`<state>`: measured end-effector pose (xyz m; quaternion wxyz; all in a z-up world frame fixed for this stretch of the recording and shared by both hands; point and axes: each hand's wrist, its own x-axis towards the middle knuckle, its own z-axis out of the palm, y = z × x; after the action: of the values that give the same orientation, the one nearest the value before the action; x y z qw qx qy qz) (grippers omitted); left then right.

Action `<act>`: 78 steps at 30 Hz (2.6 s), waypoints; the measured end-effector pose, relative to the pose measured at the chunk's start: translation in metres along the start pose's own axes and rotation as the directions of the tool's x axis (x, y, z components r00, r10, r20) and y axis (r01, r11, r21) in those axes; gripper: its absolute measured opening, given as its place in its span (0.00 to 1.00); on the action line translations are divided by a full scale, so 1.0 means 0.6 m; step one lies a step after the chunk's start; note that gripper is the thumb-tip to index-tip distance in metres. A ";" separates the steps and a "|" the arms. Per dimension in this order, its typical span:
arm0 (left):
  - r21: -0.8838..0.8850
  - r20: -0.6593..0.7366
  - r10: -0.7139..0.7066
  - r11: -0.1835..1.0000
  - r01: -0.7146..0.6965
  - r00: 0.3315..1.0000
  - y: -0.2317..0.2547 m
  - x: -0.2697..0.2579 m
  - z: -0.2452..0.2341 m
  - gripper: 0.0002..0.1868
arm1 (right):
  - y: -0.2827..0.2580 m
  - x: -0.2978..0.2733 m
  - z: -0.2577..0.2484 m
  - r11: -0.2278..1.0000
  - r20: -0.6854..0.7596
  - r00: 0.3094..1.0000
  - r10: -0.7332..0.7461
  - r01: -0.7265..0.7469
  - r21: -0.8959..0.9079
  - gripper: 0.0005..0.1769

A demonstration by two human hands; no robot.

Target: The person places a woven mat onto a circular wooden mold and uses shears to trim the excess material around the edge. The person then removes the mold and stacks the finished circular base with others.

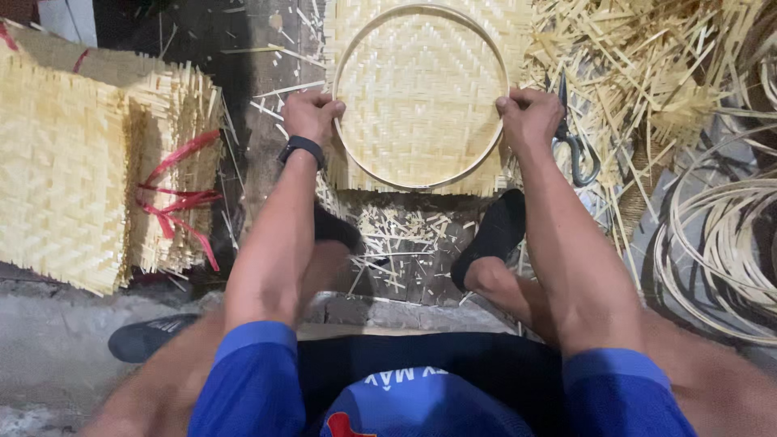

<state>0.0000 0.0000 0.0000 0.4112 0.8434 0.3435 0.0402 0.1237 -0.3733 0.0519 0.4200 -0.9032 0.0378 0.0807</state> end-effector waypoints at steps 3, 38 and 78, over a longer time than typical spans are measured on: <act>-0.186 0.080 -0.149 0.969 0.162 0.986 0.007 -0.002 -0.001 0.10 | 0.019 0.009 0.005 0.999 -0.007 1.000 -0.027 0.026 -0.027 0.09; 0.076 0.208 0.556 0.811 -0.580 0.805 0.207 0.148 0.154 0.12 | -0.052 -0.227 0.182 0.449 0.499 0.617 -0.609 0.786 -0.424 0.50; -0.239 0.534 0.032 0.964 0.115 0.845 0.167 0.253 0.229 0.24 | -0.113 0.172 0.145 0.938 -0.070 0.967 -0.246 0.219 -0.268 0.25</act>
<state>0.2186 -0.0415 -0.0508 0.5987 0.7517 0.2257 -0.1597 0.2247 -0.2630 0.0295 0.3028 -0.9512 -0.0585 -0.0116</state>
